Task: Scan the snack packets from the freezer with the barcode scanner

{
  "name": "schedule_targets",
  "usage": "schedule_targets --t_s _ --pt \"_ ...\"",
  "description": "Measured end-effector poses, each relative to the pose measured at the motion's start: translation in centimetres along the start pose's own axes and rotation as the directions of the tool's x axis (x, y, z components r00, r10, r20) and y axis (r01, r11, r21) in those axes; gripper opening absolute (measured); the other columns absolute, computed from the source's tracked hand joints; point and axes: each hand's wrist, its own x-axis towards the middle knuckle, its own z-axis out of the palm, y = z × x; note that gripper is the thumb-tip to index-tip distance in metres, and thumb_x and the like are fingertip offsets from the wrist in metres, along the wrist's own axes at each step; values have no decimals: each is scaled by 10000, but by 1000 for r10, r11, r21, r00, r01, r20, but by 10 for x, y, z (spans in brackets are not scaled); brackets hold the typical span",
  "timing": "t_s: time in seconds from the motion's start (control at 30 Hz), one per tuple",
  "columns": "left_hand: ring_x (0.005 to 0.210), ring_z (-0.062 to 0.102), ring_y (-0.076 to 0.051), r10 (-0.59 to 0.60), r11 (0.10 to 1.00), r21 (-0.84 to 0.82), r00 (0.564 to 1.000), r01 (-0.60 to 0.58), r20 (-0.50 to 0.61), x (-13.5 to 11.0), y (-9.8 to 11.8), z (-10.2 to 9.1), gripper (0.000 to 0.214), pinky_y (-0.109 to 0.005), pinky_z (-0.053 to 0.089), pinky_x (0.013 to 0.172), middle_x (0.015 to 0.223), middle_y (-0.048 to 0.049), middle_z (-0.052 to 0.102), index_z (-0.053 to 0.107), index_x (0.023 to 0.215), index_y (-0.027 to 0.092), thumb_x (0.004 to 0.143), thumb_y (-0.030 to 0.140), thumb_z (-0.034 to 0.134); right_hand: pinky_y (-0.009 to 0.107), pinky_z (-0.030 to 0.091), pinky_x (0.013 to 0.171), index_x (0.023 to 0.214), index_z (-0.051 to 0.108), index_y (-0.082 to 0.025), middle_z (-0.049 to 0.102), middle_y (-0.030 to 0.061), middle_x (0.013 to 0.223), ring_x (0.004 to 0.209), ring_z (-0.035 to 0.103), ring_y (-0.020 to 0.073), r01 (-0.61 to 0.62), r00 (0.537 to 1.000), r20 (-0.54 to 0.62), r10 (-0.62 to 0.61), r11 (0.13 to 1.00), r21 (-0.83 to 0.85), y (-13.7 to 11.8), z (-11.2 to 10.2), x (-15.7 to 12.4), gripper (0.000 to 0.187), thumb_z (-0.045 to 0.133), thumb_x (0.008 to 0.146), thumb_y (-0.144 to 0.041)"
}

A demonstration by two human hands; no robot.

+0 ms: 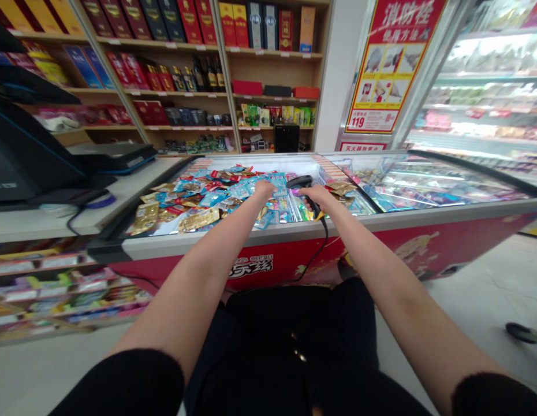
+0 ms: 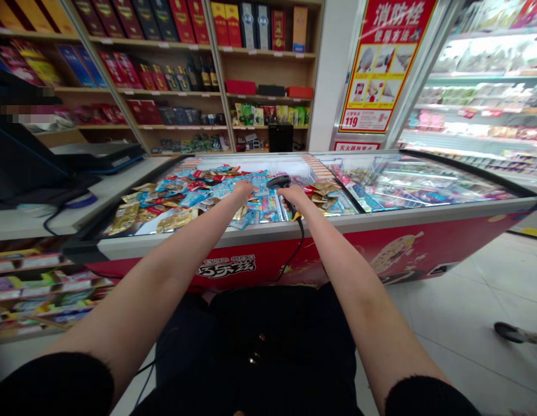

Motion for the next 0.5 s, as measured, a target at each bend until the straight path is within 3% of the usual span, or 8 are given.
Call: schedule_targets --t_s 0.07,0.17,0.5 --pt "846 742 -157 -113 983 -147 993 109 -24 -1 2 0 504 -235 564 711 1086 -94 742 639 1267 189 791 55 735 215 366 371 781 520 -185 499 -31 488 401 442 108 -5 1000 -2 5 1000 -7 -2 1 -3 226 708 893 -129" --pt "898 751 -171 -191 945 -273 981 178 -24 -3 4 -1 520 -221 559 709 1106 -97 748 647 1255 182 770 22 741 215 357 374 788 517 -188 495 -34 493 404 443 109 -13 1000 -7 13 1000 -11 -3 1 -5 242 734 881 -134" --pt "953 735 -192 -148 968 -206 989 143 -8 -2 5 2 420 -226 547 690 1098 -120 735 648 1186 178 794 35 706 230 364 379 789 520 -192 491 -26 499 414 442 120 -16 1000 23 17 999 -29 -2 -5 -1 217 696 901 -133"
